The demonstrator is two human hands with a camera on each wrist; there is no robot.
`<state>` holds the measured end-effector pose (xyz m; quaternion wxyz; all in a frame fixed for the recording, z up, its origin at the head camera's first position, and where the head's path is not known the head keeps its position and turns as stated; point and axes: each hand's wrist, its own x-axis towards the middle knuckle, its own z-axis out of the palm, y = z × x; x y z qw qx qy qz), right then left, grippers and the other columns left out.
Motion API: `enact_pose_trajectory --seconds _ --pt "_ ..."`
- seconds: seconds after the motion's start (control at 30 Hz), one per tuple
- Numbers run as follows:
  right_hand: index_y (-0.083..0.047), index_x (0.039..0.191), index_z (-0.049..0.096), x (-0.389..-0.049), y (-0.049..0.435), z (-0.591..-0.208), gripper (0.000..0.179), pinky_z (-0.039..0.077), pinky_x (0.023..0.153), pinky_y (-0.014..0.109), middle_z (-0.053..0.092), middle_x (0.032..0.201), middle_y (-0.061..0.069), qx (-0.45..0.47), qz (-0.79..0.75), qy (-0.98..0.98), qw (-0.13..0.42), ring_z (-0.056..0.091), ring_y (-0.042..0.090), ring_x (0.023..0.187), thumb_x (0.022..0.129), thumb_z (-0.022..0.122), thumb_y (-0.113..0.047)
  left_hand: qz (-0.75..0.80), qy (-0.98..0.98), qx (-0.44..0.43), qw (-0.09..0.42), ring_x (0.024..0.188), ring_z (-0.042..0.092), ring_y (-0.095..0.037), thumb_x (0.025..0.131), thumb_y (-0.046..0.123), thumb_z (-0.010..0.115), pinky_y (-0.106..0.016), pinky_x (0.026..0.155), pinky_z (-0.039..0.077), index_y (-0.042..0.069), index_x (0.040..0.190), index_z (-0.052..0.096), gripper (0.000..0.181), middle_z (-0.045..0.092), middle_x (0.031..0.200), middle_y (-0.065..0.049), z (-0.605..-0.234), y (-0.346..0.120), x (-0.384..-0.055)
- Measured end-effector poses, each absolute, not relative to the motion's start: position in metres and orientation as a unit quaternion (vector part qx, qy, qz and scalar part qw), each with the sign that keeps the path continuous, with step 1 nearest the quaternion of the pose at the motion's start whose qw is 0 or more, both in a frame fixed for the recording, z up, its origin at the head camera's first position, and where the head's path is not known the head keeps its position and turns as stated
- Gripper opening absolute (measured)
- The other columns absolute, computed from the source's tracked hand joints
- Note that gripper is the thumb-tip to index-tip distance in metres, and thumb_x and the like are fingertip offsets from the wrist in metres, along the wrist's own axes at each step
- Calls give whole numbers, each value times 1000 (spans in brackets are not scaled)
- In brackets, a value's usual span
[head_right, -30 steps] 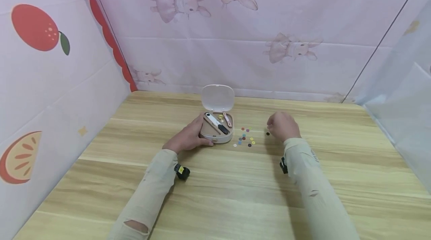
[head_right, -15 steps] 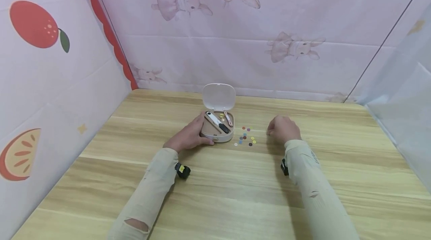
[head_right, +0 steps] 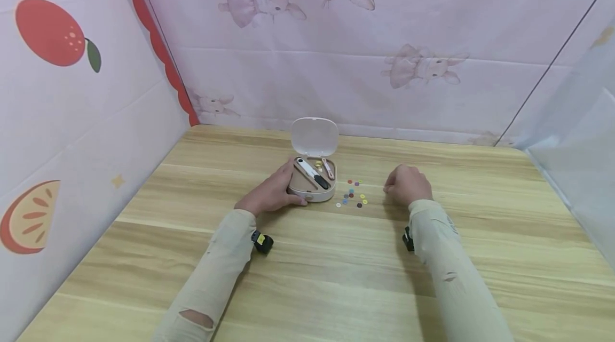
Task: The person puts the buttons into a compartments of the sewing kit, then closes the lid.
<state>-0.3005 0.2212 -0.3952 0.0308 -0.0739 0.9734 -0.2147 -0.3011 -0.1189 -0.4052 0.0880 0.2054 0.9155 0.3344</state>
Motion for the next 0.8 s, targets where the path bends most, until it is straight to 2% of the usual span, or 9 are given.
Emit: enact_pose_trajectory --seconds 0.33,0.63,0.8 --pt "-5 86 81 -302 218 -398 7 52 78 54 76 97 17 -69 -205 976 12 65 31 84 85 74 -7 331 916 208 89 152 19 -27 84 31 84 -40 122 22 5 163 -1 118 9 169 -15 -407 -120 -301" --pt "-4 86 80 -302 217 -397 8 52 69 48 75 92 15 -65 -201 977 18 62 28 76 85 72 -7 326 918 205 94 153 17 -28 85 32 83 -40 122 21 4 162 -4 120 8 168 -17 -406 -119 -300" --pt "-3 85 79 -300 215 -395 14 51 68 45 74 88 12 -64 -204 977 24 60 27 74 80 66 -1 329 917 203 97 153 17 -27 86 30 83 -40 122 21 3 162 -3 118 9 168 -17 -404 -119 -299"
